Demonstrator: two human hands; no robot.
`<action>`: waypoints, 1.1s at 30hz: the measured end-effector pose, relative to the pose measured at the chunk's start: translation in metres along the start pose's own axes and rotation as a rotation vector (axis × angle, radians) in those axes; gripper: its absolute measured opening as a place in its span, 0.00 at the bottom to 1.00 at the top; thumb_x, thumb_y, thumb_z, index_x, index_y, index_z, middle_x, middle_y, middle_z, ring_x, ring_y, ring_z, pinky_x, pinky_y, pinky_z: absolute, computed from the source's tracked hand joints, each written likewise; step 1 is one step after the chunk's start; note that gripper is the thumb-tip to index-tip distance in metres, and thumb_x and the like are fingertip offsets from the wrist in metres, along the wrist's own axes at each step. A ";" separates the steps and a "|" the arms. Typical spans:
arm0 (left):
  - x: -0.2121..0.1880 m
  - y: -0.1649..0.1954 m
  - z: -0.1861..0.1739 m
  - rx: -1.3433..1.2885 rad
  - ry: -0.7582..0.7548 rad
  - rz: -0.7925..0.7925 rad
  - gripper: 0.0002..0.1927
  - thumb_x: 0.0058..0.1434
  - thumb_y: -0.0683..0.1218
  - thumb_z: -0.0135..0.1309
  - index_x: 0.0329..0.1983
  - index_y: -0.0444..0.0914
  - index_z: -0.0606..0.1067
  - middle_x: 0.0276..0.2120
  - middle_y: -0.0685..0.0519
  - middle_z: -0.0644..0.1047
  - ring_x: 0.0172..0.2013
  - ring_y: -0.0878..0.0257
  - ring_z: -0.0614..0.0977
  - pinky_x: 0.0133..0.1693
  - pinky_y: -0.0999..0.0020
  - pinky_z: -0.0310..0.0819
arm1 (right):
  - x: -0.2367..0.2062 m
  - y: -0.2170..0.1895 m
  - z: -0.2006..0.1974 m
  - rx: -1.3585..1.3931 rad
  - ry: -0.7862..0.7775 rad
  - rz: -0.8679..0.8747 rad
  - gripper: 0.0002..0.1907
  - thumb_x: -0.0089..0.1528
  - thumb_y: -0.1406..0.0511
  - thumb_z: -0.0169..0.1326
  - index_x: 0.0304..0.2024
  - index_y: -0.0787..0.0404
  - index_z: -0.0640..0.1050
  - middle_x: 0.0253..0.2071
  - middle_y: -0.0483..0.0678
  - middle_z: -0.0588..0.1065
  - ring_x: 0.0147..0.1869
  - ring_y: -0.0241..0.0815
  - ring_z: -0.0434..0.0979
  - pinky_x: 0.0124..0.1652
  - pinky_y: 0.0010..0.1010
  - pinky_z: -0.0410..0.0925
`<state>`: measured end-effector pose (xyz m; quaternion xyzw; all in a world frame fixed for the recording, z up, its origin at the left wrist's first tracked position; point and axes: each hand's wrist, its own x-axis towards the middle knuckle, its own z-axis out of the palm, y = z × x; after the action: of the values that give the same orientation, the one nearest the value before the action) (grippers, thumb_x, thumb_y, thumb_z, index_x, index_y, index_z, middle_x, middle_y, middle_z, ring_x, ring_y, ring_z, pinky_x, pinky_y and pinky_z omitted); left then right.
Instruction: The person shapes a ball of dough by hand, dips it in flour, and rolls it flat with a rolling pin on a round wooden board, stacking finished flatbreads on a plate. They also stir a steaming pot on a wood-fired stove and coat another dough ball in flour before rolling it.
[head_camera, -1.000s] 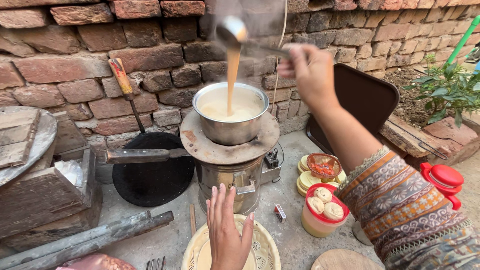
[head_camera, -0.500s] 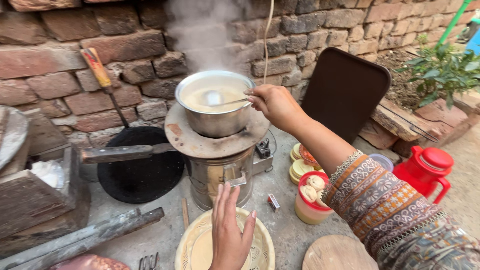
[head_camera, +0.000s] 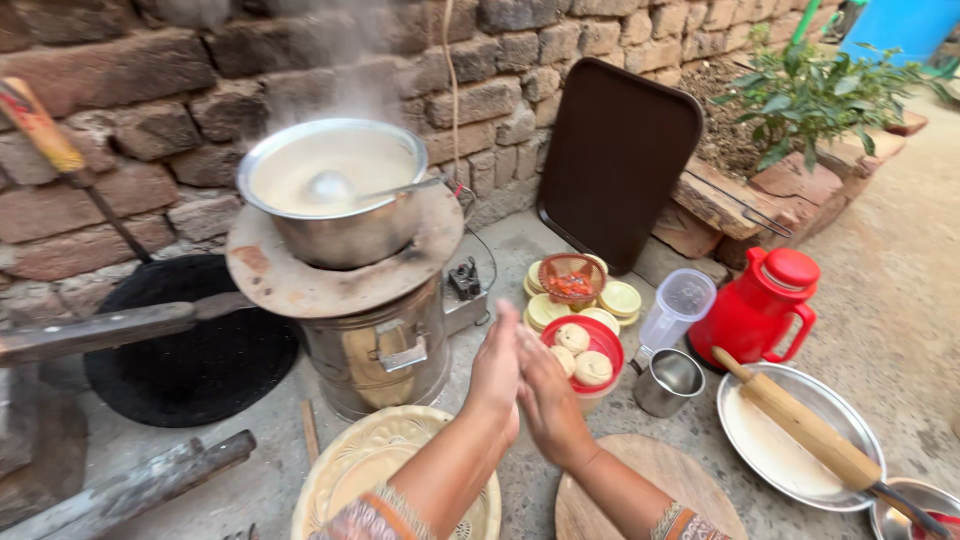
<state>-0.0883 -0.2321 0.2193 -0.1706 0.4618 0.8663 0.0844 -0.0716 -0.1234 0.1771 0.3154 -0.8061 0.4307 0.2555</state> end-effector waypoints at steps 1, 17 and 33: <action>0.007 -0.007 0.007 0.066 -0.075 0.163 0.33 0.68 0.61 0.46 0.68 0.36 0.68 0.65 0.46 0.74 0.62 0.57 0.75 0.57 0.64 0.72 | -0.004 0.019 -0.002 0.049 -0.036 0.151 0.28 0.61 0.71 0.53 0.65 0.68 0.69 0.62 0.63 0.74 0.66 0.56 0.74 0.62 0.41 0.64; 0.067 -0.101 0.014 1.001 0.104 0.256 0.65 0.40 0.53 0.77 0.75 0.38 0.50 0.64 0.40 0.69 0.63 0.47 0.73 0.62 0.57 0.69 | 0.075 0.140 -0.025 -0.401 -1.062 0.377 0.32 0.45 0.65 0.73 0.53 0.56 0.80 0.49 0.50 0.80 0.55 0.49 0.79 0.53 0.40 0.70; 0.079 -0.118 0.008 1.154 0.080 0.287 0.67 0.42 0.55 0.76 0.76 0.35 0.45 0.71 0.42 0.60 0.67 0.48 0.69 0.61 0.57 0.69 | 0.069 0.161 -0.029 -0.315 -0.971 0.532 0.29 0.40 0.63 0.74 0.43 0.60 0.78 0.39 0.51 0.80 0.46 0.50 0.82 0.45 0.37 0.74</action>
<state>-0.1273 -0.1601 0.1028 -0.0655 0.8792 0.4710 0.0282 -0.2311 -0.0497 0.1531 0.2214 -0.9370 0.1607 -0.2173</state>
